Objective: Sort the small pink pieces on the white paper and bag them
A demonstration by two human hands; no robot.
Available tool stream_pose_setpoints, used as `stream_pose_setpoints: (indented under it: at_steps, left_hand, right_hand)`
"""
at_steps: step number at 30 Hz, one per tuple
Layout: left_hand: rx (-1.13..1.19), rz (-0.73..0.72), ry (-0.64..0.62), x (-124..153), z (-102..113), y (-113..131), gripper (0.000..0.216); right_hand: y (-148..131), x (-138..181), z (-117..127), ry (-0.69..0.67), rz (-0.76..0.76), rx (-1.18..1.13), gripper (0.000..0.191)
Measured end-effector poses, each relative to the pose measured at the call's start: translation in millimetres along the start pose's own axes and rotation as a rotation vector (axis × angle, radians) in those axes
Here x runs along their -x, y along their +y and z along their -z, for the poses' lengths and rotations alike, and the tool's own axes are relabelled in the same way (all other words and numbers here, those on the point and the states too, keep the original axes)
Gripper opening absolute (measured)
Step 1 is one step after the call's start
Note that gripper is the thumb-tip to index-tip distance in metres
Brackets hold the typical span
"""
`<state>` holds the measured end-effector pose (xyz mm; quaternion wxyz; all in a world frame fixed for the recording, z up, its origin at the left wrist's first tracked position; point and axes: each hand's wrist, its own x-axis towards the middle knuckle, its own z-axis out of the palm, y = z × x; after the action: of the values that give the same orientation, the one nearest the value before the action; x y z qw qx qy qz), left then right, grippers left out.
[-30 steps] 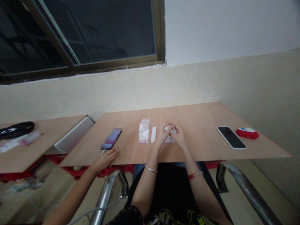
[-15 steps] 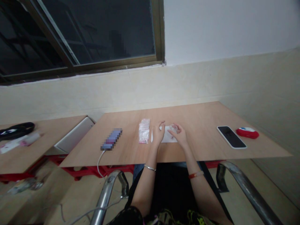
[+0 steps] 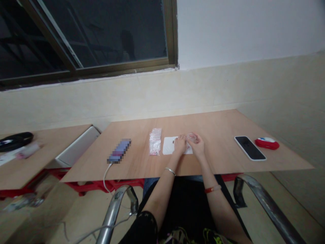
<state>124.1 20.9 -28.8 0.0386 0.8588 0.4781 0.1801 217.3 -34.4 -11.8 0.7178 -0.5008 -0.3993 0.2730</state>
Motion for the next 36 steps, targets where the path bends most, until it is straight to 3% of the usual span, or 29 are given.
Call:
stream_pose_setpoints:
  at_steps: [3, 5, 8, 15, 19, 22, 26, 28, 32, 36]
  left_hand:
    - [-0.031, -0.007, -0.069, -8, -4, 3, 0.036]
    - [-0.016, 0.023, -0.076, -10, -3, 2, 0.025]
    - [-0.003, 0.044, -0.077, -8, -2, -2, 0.027]
    - [0.044, 0.146, 0.046, -4, -3, -8, 0.028]
    - [0.173, 0.135, 0.035, -2, -3, -8, 0.023]
    - [0.386, 0.2, 0.14, 0, 2, -7, 0.021]
    - [0.744, 0.354, 0.431, -1, 33, -6, 0.032]
    - [0.819, 0.315, 0.459, -2, 58, -4, 0.035]
    - [0.781, 0.139, 0.385, 6, 105, 7, 0.03]
    - [0.693, 0.091, 0.219, 21, 122, 26, 0.027]
  right_hand:
    - [4, -4, 4, 0.014, -0.014, 0.012, 0.053]
    - [5, -5, 5, 0.017, -0.024, 0.02, 0.054]
    - [4, -4, 6, 0.012, -0.047, 0.013, 0.058]
    - [3, -2, 5, -0.014, -0.07, 0.024, 0.059]
    - [6, -2, 4, -0.024, -0.088, 0.01, 0.063]
    - [6, -2, 3, -0.027, -0.103, -0.001, 0.063]
    - [4, 3, 2, -0.102, -0.132, -0.013, 0.062]
    - [4, 6, 1, -0.138, -0.138, -0.01, 0.062]
    - [5, 10, -7, -0.144, -0.118, 0.002, 0.06]
    - [2, 11, -15, -0.179, -0.051, 0.021, 0.054]
